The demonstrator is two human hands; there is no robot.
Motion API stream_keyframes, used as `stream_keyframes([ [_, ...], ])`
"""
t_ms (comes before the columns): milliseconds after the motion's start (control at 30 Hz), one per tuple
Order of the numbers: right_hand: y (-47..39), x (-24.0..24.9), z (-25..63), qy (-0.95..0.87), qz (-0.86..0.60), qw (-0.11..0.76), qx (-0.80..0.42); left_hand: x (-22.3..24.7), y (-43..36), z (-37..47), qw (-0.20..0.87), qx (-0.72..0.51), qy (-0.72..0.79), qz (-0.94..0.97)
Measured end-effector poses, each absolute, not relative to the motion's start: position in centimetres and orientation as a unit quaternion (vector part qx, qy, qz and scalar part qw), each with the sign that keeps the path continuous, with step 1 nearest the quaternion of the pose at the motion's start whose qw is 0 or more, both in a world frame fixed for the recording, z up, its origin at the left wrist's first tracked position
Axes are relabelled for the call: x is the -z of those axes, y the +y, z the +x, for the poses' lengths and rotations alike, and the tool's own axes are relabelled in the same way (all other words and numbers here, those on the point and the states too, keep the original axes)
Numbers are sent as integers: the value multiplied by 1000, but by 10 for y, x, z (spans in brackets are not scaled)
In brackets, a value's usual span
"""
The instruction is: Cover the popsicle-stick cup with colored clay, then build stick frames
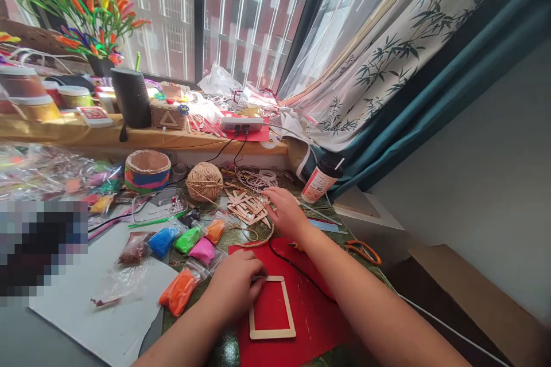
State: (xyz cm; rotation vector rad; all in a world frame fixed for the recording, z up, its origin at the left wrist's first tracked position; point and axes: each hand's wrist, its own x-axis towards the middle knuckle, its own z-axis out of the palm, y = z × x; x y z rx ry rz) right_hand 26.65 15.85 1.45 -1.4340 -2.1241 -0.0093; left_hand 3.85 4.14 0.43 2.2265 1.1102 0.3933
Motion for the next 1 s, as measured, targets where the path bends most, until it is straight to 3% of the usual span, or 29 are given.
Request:
stream_keyframes([
  [100,180,-18,219,-878,-447,168,-19,-5,41,38,302,-145,421,843],
  [233,209,-20,187,-900,-433,50,-14,-5,41,38,296,-143,421,845],
  [400,219,-17,180,-892,-452,-1,-11,-4,41,38,298,-150,413,848],
  [633,213,-22,200,-859,-494,121,-63,-4,42,37,299,-148,407,850],
  [1000,209,-18,207,-701,-552,373,-255,-3,43,37,294,-149,402,854],
])
